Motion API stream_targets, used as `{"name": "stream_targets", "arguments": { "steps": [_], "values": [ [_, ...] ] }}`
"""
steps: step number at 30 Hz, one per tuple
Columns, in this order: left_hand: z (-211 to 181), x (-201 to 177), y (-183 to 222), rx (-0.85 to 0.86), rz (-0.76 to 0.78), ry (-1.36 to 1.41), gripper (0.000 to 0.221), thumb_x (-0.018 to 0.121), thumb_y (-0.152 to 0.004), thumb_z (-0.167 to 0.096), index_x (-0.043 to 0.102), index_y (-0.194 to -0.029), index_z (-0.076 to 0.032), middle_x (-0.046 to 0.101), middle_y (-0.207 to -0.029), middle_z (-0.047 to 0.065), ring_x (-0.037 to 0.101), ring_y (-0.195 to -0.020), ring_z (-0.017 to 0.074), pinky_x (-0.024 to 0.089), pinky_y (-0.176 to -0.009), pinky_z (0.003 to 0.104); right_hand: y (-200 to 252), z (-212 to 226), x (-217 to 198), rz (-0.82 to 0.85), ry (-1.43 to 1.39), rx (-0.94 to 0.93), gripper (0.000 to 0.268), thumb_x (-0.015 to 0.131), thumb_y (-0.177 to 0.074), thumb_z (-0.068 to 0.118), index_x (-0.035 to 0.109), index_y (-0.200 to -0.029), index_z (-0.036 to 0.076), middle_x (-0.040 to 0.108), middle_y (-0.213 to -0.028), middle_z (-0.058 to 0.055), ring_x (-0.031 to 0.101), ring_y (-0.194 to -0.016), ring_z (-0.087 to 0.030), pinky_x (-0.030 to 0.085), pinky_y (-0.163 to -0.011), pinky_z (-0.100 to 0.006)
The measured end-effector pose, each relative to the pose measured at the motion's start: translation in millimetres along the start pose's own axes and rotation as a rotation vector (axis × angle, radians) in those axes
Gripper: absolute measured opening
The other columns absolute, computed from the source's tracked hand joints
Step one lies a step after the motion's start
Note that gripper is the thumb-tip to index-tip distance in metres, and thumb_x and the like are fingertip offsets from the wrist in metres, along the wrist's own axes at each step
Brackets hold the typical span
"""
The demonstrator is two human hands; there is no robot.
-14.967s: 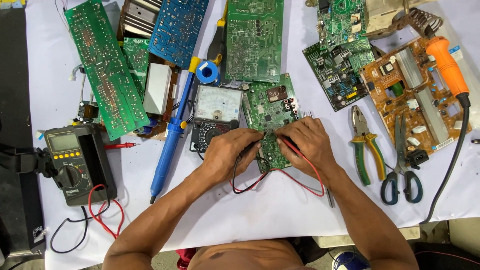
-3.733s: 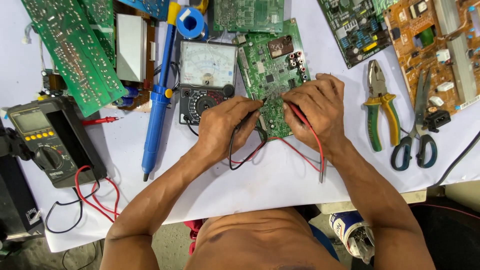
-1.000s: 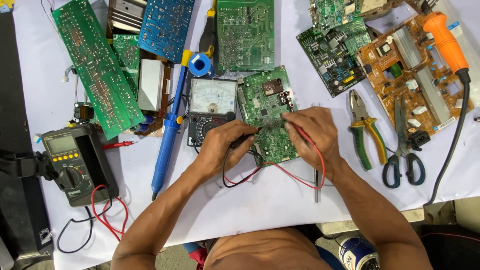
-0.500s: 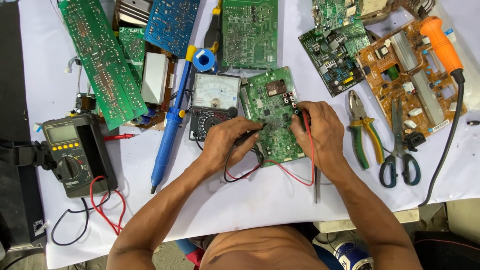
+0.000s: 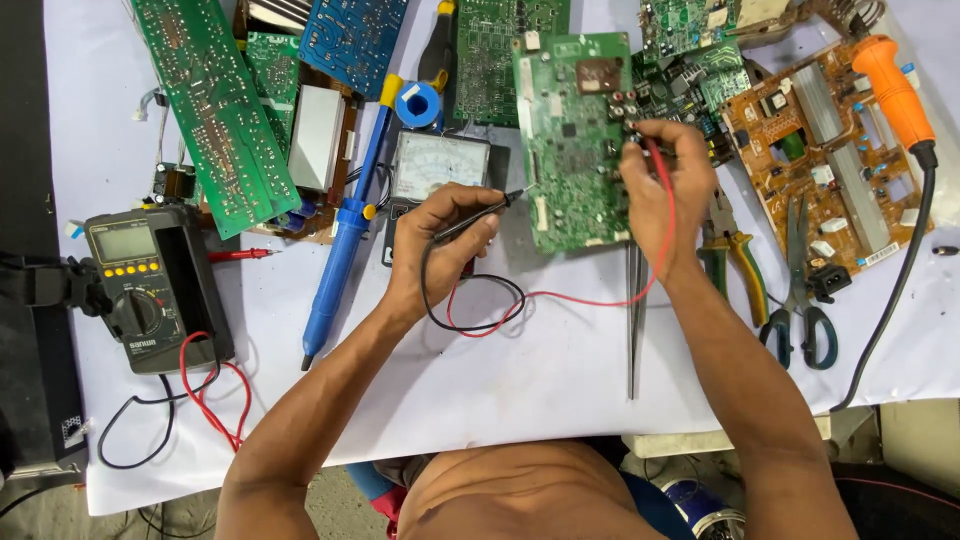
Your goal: Testing electrical components on a circuit board using a multimeter and probes to diagnose issues.
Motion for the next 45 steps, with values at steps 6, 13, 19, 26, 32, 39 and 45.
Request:
{"name": "stream_targets", "arguments": {
  "steps": [6,13,19,26,32,39,45],
  "values": [
    [0,28,-9,0.021,-0.167,-0.136,0.018,0.071,-0.096,-0.002,0.074,-0.114,-0.002,0.07,-0.083,0.01,0.07,-0.064,0.015,0.058,-0.06,0.029,3,11,22,0.111,0.311,-0.175,0.024,0.072,-0.096,-0.001,0.061,-0.117,-0.004,0.059,-0.106,-0.023,0.065,-0.098,-0.047,0.056,-0.077,-0.055],
    [5,47,-21,-0.094,-0.209,-0.307,0.024,0.058,-0.104,-0.028,0.062,-0.116,-0.009,0.07,-0.086,0.004,0.068,-0.078,0.011,0.062,-0.068,0.028,-10,27,6,0.196,0.375,-0.509,0.02,0.067,-0.106,0.004,0.064,-0.124,-0.005,0.064,-0.113,-0.02,0.058,-0.105,-0.035,0.05,-0.09,-0.045],
    [14,52,-18,0.084,-0.18,-0.642,0.021,0.065,-0.103,-0.012,0.066,-0.119,0.002,0.072,-0.096,0.026,0.075,-0.089,0.0456,0.063,-0.072,0.046,-2,-6,20,0.209,0.15,-0.555,0.029,0.078,-0.099,0.016,0.07,-0.121,0.0,0.078,-0.104,-0.012,0.069,-0.106,-0.031,0.042,-0.107,-0.043],
    [25,50,-12,0.268,-0.128,-0.71,0.013,0.069,-0.1,-0.01,0.07,-0.111,-0.005,0.071,-0.1,0.013,0.075,-0.095,0.0356,0.062,-0.079,0.038,2,4,25,0.271,0.158,-0.542,0.013,0.079,-0.097,0.01,0.075,-0.109,0.006,0.078,-0.112,-0.009,0.068,-0.117,-0.031,0.041,-0.109,-0.045],
    [28,46,-13,0.287,-0.108,-0.71,0.012,0.07,-0.099,-0.01,0.071,-0.11,-0.005,0.073,-0.102,0.012,0.075,-0.098,0.0344,0.062,-0.082,0.037,0,3,20,0.332,0.057,-0.491,0.011,0.077,-0.097,0.004,0.073,-0.107,0.001,0.077,-0.112,-0.014,0.067,-0.117,-0.036,0.043,-0.106,-0.046],
    [29,43,-16,0.254,-0.098,-0.628,0.012,0.07,-0.098,-0.008,0.07,-0.11,-0.005,0.073,-0.103,0.014,0.075,-0.099,0.0359,0.062,-0.083,0.039,-2,3,24,0.338,0.11,-0.587,0.016,0.075,-0.099,0.009,0.072,-0.113,0.001,0.075,-0.117,-0.015,0.066,-0.115,-0.038,0.046,-0.102,-0.046],
    [22,49,-14,0.309,-0.106,-0.781,0.012,0.068,-0.099,-0.008,0.07,-0.11,-0.003,0.073,-0.102,0.014,0.074,-0.098,0.0341,0.061,-0.083,0.038,-1,9,23,0.338,0.186,-0.609,0.016,0.072,-0.099,0.005,0.072,-0.114,0.001,0.068,-0.128,-0.018,0.063,-0.119,-0.042,0.047,-0.1,-0.049]
  ]
}}
Point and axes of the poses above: each hand's wrist, its own y-axis away from the middle knuckle, its own x-axis out of the palm, z = x × y, the point moved 2 cm from there along -y, towards the middle knuckle
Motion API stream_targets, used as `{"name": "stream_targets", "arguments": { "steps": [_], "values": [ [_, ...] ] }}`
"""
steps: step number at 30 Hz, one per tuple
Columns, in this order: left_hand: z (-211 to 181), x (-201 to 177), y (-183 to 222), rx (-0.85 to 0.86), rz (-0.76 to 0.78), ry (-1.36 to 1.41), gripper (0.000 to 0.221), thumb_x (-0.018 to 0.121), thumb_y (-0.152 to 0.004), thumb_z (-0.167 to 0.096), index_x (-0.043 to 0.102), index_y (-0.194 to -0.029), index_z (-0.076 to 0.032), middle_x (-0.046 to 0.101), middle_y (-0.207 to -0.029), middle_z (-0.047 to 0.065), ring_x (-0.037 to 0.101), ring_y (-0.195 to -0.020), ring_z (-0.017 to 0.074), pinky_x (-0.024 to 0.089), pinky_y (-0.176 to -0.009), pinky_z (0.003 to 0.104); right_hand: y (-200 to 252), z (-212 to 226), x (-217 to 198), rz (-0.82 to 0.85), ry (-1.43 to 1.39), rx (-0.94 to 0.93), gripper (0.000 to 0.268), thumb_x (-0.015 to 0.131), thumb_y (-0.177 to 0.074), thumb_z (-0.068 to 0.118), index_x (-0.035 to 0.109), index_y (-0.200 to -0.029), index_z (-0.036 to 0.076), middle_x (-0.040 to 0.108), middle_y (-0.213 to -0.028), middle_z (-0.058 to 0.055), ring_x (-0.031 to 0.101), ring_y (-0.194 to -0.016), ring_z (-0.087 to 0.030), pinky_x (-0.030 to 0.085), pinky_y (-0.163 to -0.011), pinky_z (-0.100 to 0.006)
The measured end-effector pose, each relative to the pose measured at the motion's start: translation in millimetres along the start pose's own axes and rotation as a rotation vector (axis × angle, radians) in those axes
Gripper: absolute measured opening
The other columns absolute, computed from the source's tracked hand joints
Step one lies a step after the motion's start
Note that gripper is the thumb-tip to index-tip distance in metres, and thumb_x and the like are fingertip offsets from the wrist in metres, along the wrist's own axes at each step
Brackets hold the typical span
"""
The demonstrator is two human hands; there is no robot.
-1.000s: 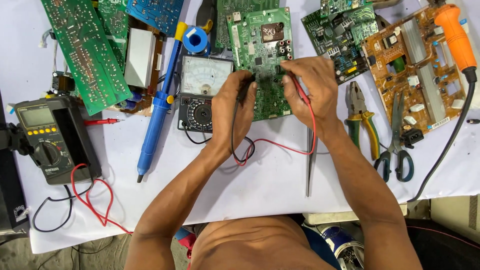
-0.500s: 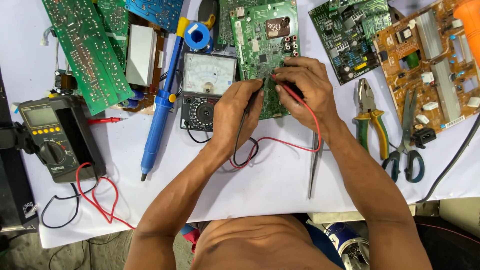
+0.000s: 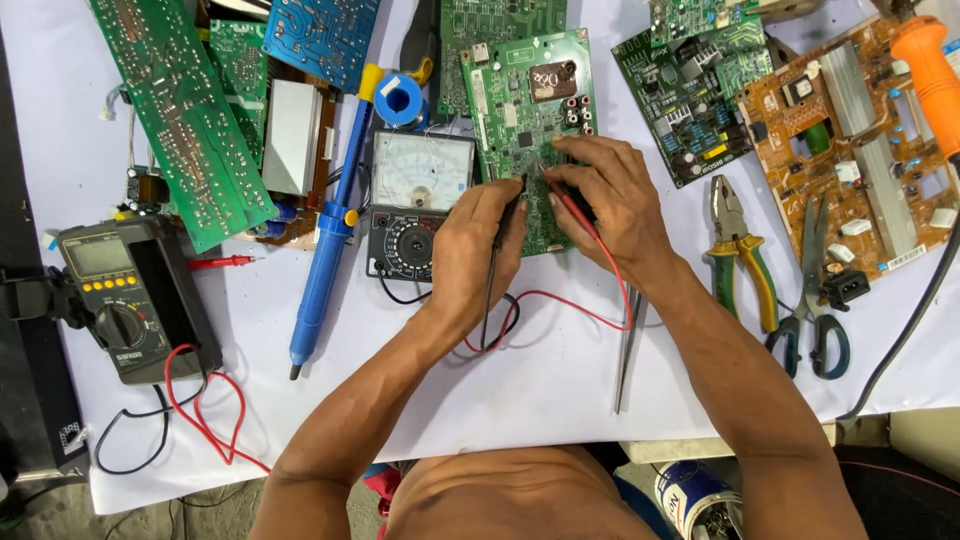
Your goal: Testing electrical components on a circuit board using a multimeter and probes to diagnose issues.
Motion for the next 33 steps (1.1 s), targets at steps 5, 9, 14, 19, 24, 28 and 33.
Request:
{"name": "stream_targets", "arguments": {
  "steps": [5,9,14,19,24,28,33],
  "values": [
    [1,-1,-1,0.003,0.008,0.024,0.013,0.068,-0.098,-0.006,0.07,-0.111,-0.003,0.073,-0.103,0.014,0.074,-0.098,0.0344,0.061,-0.084,0.039,1,1,-1,0.01,-0.011,0.027,0.015,0.071,-0.1,0.009,0.072,-0.114,0.002,0.069,-0.126,-0.016,0.064,-0.12,-0.04,0.047,-0.102,-0.047],
    [-3,-3,-3,-0.05,-0.004,0.056,0.014,0.067,-0.099,-0.006,0.069,-0.111,0.0,0.073,-0.102,0.017,0.074,-0.096,0.037,0.061,-0.081,0.04,-1,5,2,0.011,0.057,0.018,0.018,0.071,-0.1,0.009,0.072,-0.116,0.002,0.069,-0.124,-0.016,0.064,-0.12,-0.04,0.048,-0.102,-0.048],
    [0,-2,-4,-0.006,0.0,0.015,0.013,0.069,-0.097,-0.007,0.07,-0.11,-0.002,0.072,-0.098,0.015,0.074,-0.093,0.0355,0.061,-0.079,0.04,-1,3,0,0.011,0.014,0.03,0.017,0.073,-0.098,0.008,0.072,-0.114,0.003,0.07,-0.121,-0.014,0.065,-0.119,-0.039,0.048,-0.103,-0.048],
    [0,-2,-3,-0.014,0.026,0.023,0.012,0.069,-0.097,-0.012,0.071,-0.108,-0.006,0.072,-0.096,0.012,0.074,-0.092,0.0321,0.061,-0.079,0.038,-2,3,-2,0.018,0.038,0.024,0.018,0.073,-0.098,0.009,0.073,-0.115,0.004,0.07,-0.119,-0.013,0.066,-0.118,-0.038,0.049,-0.102,-0.047],
    [-7,-3,-7,0.025,-0.011,-0.032,0.013,0.069,-0.097,-0.009,0.071,-0.109,-0.003,0.072,-0.095,0.016,0.074,-0.09,0.035,0.062,-0.075,0.039,-5,5,-3,-0.005,-0.004,0.065,0.018,0.072,-0.098,0.008,0.074,-0.115,0.005,0.071,-0.118,-0.012,0.067,-0.118,-0.037,0.049,-0.103,-0.047],
    [-4,-3,-7,-0.001,-0.014,0.015,0.013,0.069,-0.098,-0.009,0.071,-0.11,-0.003,0.073,-0.096,0.016,0.074,-0.09,0.0355,0.062,-0.075,0.039,-6,4,-3,-0.013,-0.04,0.084,0.018,0.072,-0.098,0.009,0.075,-0.116,0.005,0.071,-0.119,-0.012,0.067,-0.118,-0.038,0.049,-0.104,-0.047],
    [-7,-6,-11,0.022,0.01,-0.026,0.014,0.069,-0.097,-0.008,0.071,-0.109,-0.002,0.072,-0.096,0.016,0.074,-0.088,0.034,0.061,-0.074,0.038,-4,4,-3,-0.009,-0.06,0.1,0.017,0.073,-0.096,0.007,0.075,-0.112,0.003,0.071,-0.12,-0.015,0.066,-0.118,-0.04,0.049,-0.103,-0.048]
  ]
}}
Point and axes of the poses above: each hand's wrist, its own y-axis away from the middle knuckle, its own x-axis out of the palm, z = x × y, the point moved 2 cm from there along -y, towards the middle knuckle
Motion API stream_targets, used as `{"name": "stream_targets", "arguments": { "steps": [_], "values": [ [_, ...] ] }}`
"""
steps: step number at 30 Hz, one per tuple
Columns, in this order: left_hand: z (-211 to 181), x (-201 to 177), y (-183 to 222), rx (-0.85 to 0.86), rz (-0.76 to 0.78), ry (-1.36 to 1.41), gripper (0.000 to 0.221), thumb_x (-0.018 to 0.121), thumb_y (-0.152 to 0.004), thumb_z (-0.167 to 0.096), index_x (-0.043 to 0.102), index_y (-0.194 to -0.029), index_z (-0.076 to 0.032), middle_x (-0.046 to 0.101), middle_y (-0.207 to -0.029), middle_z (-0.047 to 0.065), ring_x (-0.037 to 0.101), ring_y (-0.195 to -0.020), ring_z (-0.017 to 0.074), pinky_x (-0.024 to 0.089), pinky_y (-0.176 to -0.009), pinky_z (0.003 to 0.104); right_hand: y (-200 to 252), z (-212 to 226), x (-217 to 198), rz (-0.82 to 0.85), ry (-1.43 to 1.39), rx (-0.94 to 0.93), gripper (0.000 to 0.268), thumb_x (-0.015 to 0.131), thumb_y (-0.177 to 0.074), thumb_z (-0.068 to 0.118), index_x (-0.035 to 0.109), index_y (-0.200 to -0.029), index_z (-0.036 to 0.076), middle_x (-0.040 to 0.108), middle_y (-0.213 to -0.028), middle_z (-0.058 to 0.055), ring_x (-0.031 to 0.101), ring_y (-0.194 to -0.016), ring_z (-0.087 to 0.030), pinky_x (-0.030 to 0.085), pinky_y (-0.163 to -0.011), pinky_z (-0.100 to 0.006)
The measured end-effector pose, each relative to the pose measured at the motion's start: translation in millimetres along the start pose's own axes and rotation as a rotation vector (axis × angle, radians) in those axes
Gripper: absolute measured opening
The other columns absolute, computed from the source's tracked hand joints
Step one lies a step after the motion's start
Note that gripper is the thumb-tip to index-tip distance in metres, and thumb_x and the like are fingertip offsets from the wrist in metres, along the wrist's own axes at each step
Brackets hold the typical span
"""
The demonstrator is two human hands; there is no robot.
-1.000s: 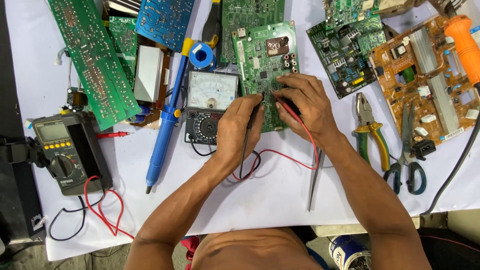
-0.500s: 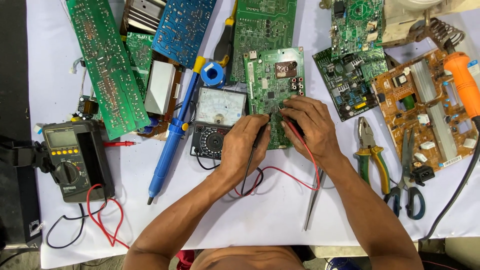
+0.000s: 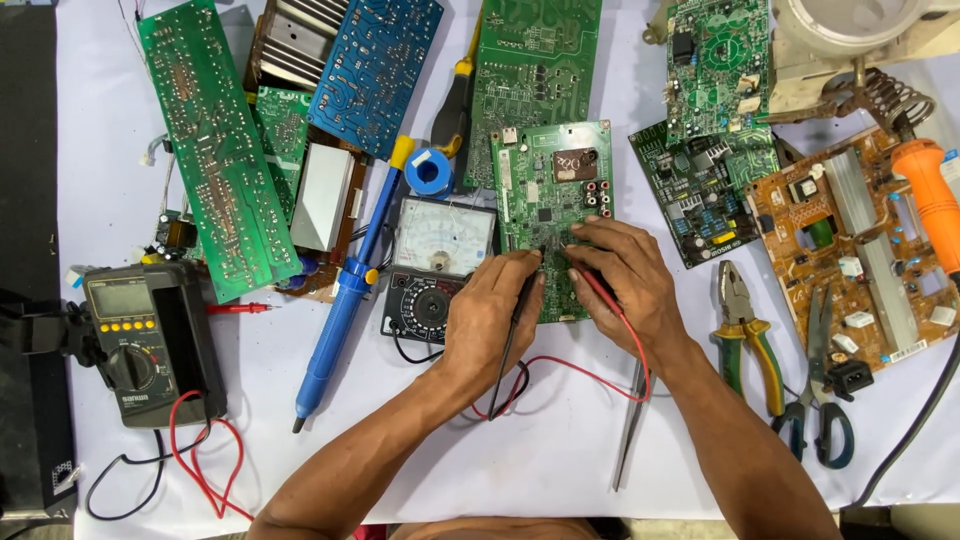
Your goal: Testing electrical components on a circuit board using a multimeter and probes to diagnose issues.
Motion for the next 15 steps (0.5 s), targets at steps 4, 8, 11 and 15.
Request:
{"name": "stream_targets", "arguments": {
  "steps": [4,8,11,15],
  "values": [
    [0.8,-1.1,-0.1,-0.012,0.015,0.014,0.013,0.069,-0.096,-0.009,0.071,-0.108,-0.003,0.073,-0.096,0.015,0.074,-0.088,0.0336,0.062,-0.074,0.037,-1.9,-1.6,-1.1,-0.039,-0.063,0.035,0.019,0.073,-0.095,0.002,0.075,-0.115,0.001,0.072,-0.117,-0.016,0.068,-0.115,-0.039,0.051,-0.102,-0.047],
    [0.8,0.1,1.4,-0.03,0.002,0.031,0.015,0.069,-0.097,-0.01,0.071,-0.11,-0.004,0.073,-0.097,0.015,0.075,-0.089,0.0343,0.062,-0.073,0.038,-1.7,-3.9,-1.0,-0.004,-0.033,0.012,0.018,0.075,-0.093,0.005,0.077,-0.111,0.004,0.072,-0.116,-0.013,0.068,-0.115,-0.036,0.049,-0.104,-0.046],
    [0.2,-0.9,-0.4,-0.026,0.009,0.025,0.014,0.068,-0.097,-0.009,0.071,-0.11,-0.003,0.072,-0.096,0.016,0.074,-0.089,0.0353,0.062,-0.073,0.039,-1.3,-3.3,-0.3,-0.013,-0.046,0.03,0.019,0.075,-0.094,0.004,0.077,-0.113,0.004,0.072,-0.118,-0.013,0.067,-0.115,-0.036,0.049,-0.104,-0.045],
    [2.5,0.4,0.0,-0.032,0.02,0.048,0.012,0.069,-0.096,-0.008,0.071,-0.107,-0.002,0.073,-0.095,0.015,0.074,-0.089,0.0341,0.061,-0.074,0.038,-0.7,-6.2,-0.4,0.005,-0.028,0.025,0.021,0.077,-0.092,0.006,0.077,-0.113,0.005,0.071,-0.12,-0.014,0.067,-0.115,-0.037,0.049,-0.103,-0.047]
  ]
}}
Point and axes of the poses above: each hand's wrist, its own y-axis away from the middle knuckle, its own x-axis out of the palm, z = x × y, the point moved 2 cm from there along -y, towards the middle knuckle
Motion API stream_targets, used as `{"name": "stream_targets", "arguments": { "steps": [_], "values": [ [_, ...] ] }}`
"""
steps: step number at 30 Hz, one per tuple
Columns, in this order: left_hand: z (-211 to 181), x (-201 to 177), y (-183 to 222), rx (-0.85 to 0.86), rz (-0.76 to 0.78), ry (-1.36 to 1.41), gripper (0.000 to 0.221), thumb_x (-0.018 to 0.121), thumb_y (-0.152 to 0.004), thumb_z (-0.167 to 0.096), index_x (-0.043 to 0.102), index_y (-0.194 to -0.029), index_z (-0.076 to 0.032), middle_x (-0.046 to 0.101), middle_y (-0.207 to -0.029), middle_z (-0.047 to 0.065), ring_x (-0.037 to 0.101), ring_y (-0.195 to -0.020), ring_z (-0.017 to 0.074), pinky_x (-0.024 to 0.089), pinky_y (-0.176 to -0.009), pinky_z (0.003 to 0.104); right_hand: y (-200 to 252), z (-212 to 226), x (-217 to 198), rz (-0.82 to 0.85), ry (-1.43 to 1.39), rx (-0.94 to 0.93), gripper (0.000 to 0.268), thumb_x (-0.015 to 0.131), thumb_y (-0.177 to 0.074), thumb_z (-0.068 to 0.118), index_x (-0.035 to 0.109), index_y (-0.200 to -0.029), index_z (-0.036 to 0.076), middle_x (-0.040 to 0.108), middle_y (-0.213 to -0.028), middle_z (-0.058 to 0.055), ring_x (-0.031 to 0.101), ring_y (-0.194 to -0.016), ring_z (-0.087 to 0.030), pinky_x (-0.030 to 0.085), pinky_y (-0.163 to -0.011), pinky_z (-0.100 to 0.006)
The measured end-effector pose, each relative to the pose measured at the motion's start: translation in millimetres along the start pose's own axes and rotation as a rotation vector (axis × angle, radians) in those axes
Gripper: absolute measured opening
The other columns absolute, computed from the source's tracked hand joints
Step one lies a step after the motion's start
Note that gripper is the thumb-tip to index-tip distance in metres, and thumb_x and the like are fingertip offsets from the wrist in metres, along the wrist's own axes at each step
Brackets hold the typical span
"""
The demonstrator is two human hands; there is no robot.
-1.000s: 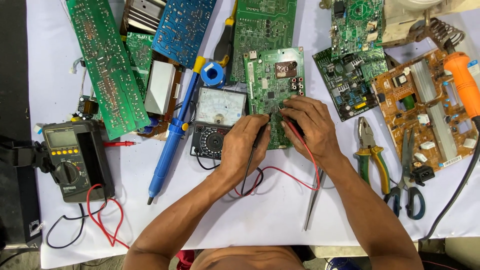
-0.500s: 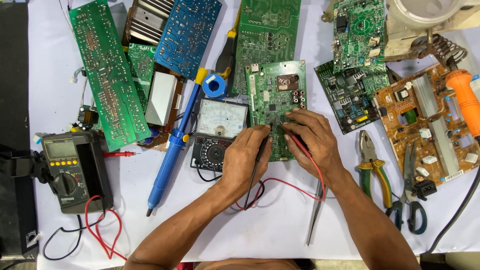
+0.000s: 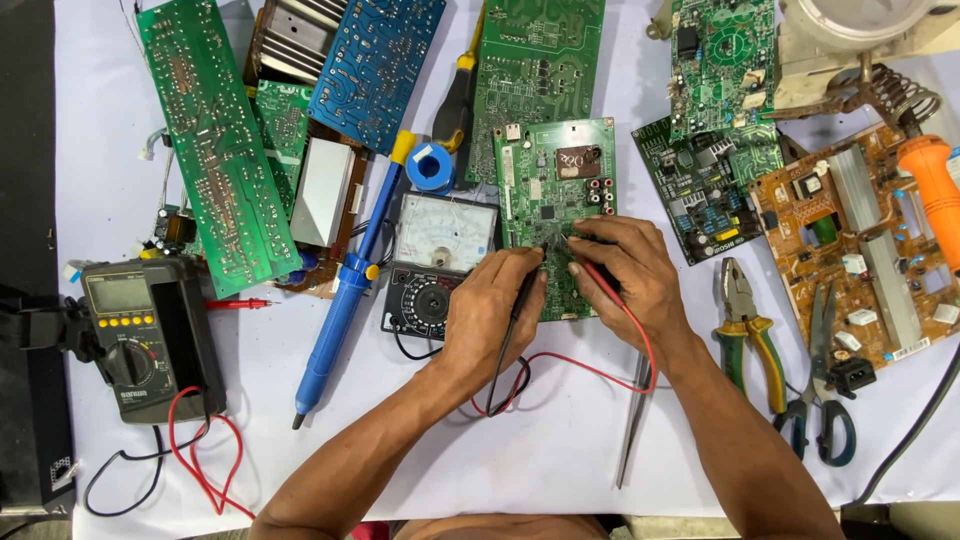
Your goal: Testing electrical components on a circuit board using a multimeter and probes to diagnose issues.
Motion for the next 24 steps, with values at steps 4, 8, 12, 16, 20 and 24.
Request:
{"name": "stream_targets", "arguments": {
  "steps": [4,8,12,16,20,24],
  "values": [
    [-2,-2,0,-0.016,-0.003,0.035,0.013,0.066,-0.098,-0.01,0.07,-0.108,-0.002,0.072,-0.095,0.016,0.074,-0.089,0.0353,0.061,-0.073,0.039,2,3,-1,-0.004,-0.035,0.034,0.02,0.074,-0.095,0.005,0.074,-0.115,0.003,0.07,-0.123,-0.015,0.066,-0.118,-0.039,0.049,-0.103,-0.049],
    [-2,-1,2,0.016,0.016,-0.035,0.013,0.069,-0.095,-0.008,0.071,-0.107,-0.003,0.072,-0.093,0.015,0.073,-0.087,0.0342,0.06,-0.072,0.038,3,5,1,-0.006,0.004,0.028,0.018,0.075,-0.096,0.006,0.073,-0.114,0.002,0.068,-0.126,-0.017,0.065,-0.117,-0.041,0.05,-0.102,-0.05],
    [-3,-2,2,-0.005,-0.001,-0.034,0.013,0.069,-0.095,-0.007,0.07,-0.107,-0.003,0.071,-0.092,0.015,0.073,-0.086,0.034,0.06,-0.071,0.037,3,2,-2,0.001,-0.077,0.064,0.017,0.075,-0.095,0.005,0.074,-0.112,0.003,0.068,-0.128,-0.014,0.064,-0.12,-0.038,0.048,-0.103,-0.048],
    [-2,-2,1,-0.006,0.002,-0.027,0.012,0.067,-0.097,-0.007,0.07,-0.108,-0.002,0.072,-0.092,0.015,0.073,-0.086,0.034,0.06,-0.071,0.037,3,2,1,-0.005,-0.026,0.053,0.016,0.075,-0.095,0.004,0.074,-0.112,0.002,0.068,-0.126,-0.015,0.064,-0.118,-0.039,0.048,-0.103,-0.049],
    [3,2,7,-0.022,0.009,0.012,0.011,0.068,-0.095,-0.008,0.07,-0.106,-0.004,0.071,-0.091,0.014,0.073,-0.086,0.0323,0.06,-0.072,0.036,5,2,1,0.017,-0.033,0.026,0.018,0.076,-0.095,0.007,0.075,-0.112,0.004,0.068,-0.127,-0.014,0.063,-0.12,-0.038,0.047,-0.104,-0.049],
    [0,-1,5,-0.035,-0.019,0.031,0.012,0.066,-0.097,-0.007,0.069,-0.108,-0.001,0.071,-0.093,0.017,0.073,-0.088,0.0379,0.061,-0.073,0.04,5,5,-1,0.004,-0.045,0.039,0.019,0.075,-0.097,0.005,0.074,-0.115,0.002,0.068,-0.126,-0.016,0.063,-0.118,-0.04,0.047,-0.103,-0.05]
  ]
}}
Point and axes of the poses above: each hand's wrist, its own y-axis away from the middle knuckle, its own x-axis out of the palm, z = x × y, the point moved 2 cm from there along -y, towards the middle knuckle
